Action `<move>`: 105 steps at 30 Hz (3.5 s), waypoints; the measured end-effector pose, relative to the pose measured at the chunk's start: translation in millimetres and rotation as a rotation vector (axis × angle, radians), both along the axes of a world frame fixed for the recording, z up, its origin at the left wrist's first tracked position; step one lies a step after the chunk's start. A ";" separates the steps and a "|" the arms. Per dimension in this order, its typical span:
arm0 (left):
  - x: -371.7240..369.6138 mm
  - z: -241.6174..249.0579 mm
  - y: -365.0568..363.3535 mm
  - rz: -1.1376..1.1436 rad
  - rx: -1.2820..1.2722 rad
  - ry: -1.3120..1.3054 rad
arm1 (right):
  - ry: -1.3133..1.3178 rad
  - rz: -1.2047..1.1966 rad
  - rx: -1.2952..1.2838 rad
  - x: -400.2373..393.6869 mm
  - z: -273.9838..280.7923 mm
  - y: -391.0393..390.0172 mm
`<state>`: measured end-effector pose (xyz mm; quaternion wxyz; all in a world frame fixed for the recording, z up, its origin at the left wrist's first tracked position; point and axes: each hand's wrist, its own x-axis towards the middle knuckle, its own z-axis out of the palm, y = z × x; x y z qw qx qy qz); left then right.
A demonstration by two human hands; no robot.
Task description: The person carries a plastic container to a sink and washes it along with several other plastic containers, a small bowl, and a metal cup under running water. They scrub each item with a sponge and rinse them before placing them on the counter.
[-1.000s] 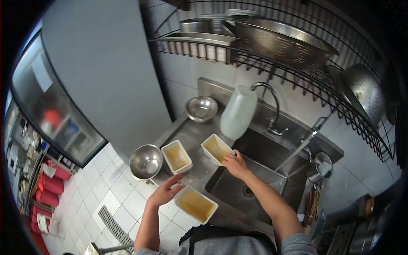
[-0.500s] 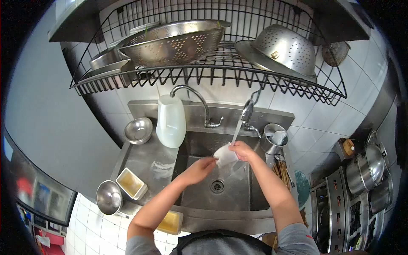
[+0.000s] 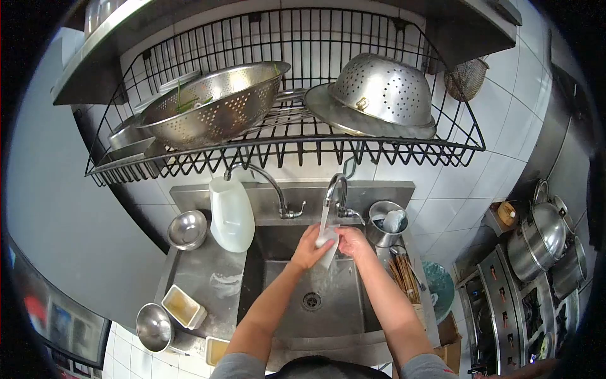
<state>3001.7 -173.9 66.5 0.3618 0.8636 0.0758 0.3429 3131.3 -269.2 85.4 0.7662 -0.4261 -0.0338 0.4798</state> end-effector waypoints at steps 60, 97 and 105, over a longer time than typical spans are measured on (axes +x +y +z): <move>-29.3 -13.7 1.6 -0.043 -0.530 -0.005 | -0.221 0.121 -0.090 -15.7 -35.8 48.9; 71.4 -161.8 -110.9 -0.427 0.116 1.130 | -0.596 -0.147 -0.505 -101.3 -170.8 -174.4; 32.1 -94.8 -17.3 -0.678 1.860 0.359 | -0.576 -0.031 -0.548 -100.8 -175.0 -162.2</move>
